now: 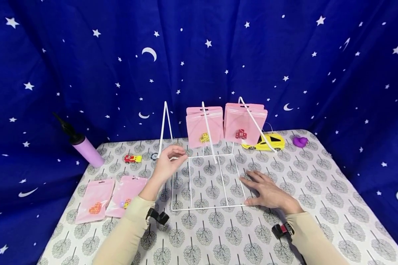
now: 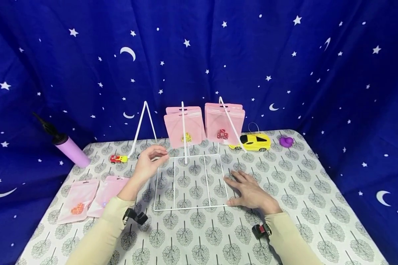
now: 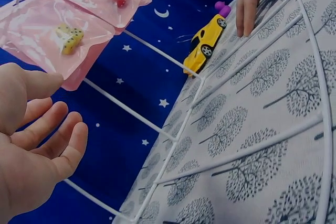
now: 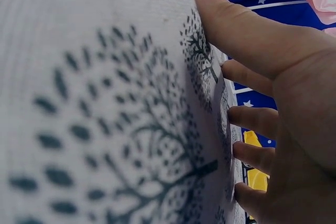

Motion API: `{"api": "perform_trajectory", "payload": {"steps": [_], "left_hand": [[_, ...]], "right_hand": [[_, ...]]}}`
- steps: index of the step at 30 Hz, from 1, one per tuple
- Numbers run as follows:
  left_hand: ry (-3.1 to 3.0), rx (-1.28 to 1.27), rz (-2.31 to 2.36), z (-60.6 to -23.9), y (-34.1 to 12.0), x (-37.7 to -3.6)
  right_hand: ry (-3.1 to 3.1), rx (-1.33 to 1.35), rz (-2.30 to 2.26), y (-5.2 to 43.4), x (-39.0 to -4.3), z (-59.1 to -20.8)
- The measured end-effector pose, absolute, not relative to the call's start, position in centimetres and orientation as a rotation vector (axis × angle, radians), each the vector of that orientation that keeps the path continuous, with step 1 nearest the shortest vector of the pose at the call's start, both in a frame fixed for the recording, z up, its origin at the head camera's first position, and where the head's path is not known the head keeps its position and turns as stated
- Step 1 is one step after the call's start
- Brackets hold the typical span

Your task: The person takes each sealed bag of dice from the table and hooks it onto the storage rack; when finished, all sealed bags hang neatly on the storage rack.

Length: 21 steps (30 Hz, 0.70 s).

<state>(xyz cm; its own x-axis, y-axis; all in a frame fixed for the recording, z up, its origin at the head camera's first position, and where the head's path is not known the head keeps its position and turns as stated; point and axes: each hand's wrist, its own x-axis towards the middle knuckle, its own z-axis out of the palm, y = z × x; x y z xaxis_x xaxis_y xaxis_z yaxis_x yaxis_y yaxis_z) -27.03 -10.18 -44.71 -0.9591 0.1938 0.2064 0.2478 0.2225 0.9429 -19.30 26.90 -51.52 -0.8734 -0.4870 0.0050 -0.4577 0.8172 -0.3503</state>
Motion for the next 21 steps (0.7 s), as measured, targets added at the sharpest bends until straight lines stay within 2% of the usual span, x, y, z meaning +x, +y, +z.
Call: {"api": "perform_trajectory", "payload": {"steps": [13,21], "left_hand": [[-2.417,-0.340,-1.849,-44.3,-12.6,-25.5],[-2.437,-0.335,-1.815,-42.1,-13.7,-23.5]], "right_hand": [[2.909,-0.776,-0.544,26.8,-19.2,-51.3],[2.900,-0.769,-0.551,26.8,-19.2,-51.3]]}}
